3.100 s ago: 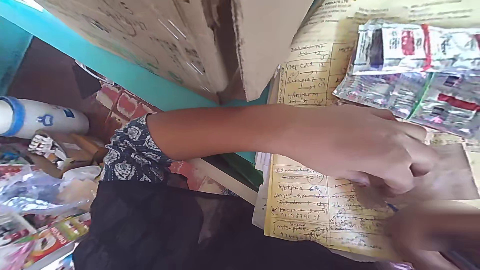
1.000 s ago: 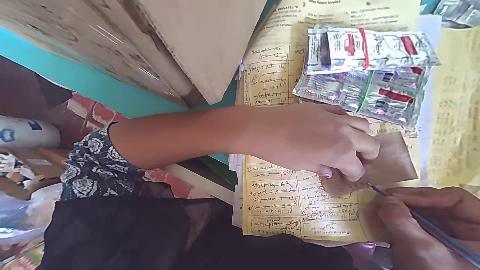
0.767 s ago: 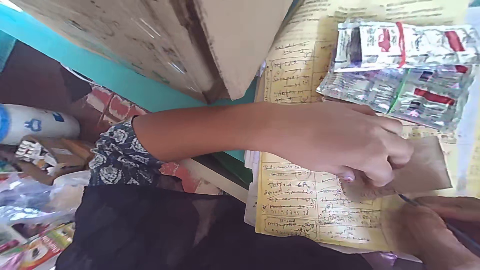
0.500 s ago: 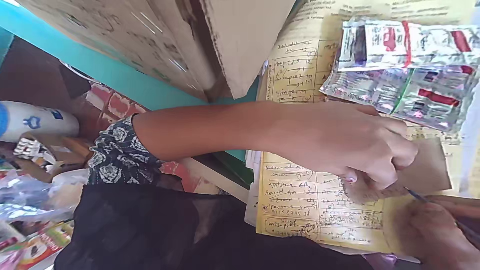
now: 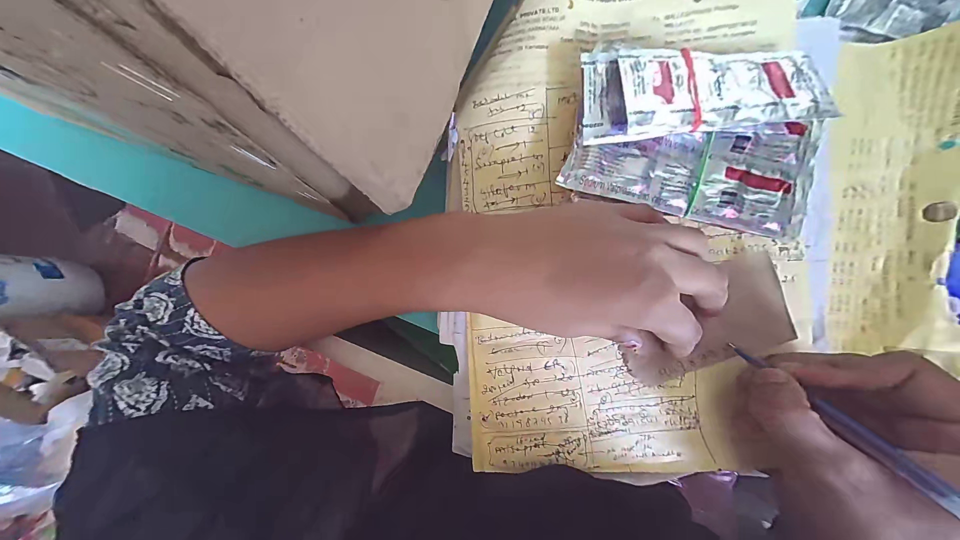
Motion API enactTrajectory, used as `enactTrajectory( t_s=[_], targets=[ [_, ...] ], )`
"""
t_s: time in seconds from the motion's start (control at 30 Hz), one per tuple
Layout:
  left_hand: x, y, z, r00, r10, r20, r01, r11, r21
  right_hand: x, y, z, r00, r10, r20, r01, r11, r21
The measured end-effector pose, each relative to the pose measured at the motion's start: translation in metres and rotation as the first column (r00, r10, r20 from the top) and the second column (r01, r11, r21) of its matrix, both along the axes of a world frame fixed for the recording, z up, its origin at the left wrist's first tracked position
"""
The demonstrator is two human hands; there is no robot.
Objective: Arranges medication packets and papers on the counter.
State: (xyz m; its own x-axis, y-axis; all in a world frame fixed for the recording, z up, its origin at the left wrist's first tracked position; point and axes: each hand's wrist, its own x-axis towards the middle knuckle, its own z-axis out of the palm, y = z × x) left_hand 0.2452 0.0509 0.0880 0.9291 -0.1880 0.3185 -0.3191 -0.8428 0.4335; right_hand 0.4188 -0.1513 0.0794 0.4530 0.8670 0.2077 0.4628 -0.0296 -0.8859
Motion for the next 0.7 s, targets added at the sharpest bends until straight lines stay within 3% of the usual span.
enactTrajectory(
  t_s=[0.7],
  targets=[
    [0.0001,-0.0014,-0.0012,1.0,0.002,0.014,-0.003,1.0,0.014,-0.0038,0.0028,0.0064,0.996,-0.087,-0.036,0.085,0.995,-0.053]
  ],
)
